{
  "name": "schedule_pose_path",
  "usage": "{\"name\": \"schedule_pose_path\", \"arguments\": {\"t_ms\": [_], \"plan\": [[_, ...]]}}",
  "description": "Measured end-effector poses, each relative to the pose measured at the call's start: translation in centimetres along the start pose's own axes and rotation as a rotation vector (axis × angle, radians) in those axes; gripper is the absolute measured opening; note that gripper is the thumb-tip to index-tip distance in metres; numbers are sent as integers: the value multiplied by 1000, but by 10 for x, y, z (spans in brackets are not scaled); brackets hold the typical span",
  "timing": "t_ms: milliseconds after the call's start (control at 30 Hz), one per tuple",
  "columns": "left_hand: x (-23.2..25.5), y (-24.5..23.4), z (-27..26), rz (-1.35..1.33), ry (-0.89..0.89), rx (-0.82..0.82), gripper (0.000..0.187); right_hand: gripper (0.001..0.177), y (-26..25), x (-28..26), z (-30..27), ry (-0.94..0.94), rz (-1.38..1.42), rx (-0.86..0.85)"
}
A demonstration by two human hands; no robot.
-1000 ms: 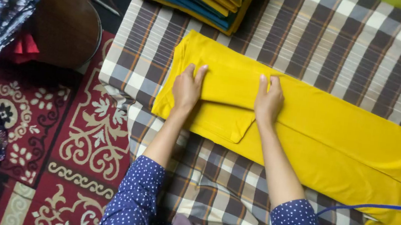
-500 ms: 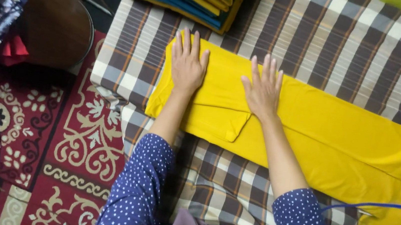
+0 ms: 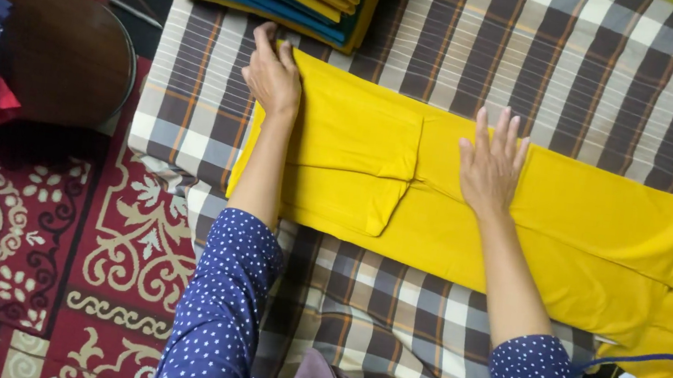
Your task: Folding a yellow t-shirt into a neat rectangle on a flat surface.
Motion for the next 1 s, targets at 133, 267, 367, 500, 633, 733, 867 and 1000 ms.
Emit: {"name": "schedule_pose_path", "arguments": {"t_ms": [133,267,367,500,633,733,867,1000], "plan": [[19,-6,-24,116,59,126,34,62,0,2,-1,15,-6,13],[89,4,-129,-97,456,-253,60,59,2,2,-2,-11,27,53],[94,27,-194,489,726,-611,71,59,3,4,-2,-31,10,35],[56,14,-122,549,446,-408,66,58,9,-2,12,24,51,31],[23,21,-91,546,286,-358,65,55,-8,-115,43,-220,104,137],[17,23,-91,540,289,-359,61,53,27,-175,57,-426,115,56],[17,25,-87,520,297,-324,60,57,41,-183,53,-433,72,-75],[24,18,-88,516,276,-319,64,60,37,-138,32,-514,2,-102]]}}
Point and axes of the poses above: each hand's wrist, its own z-axis towards the middle knuckle, its own y-axis out of the palm, x = y × z, the point moved 8 cm from there along z, towards the middle knuckle, and after that the axes turned 8 degrees about -y, right-handed, at the moved point
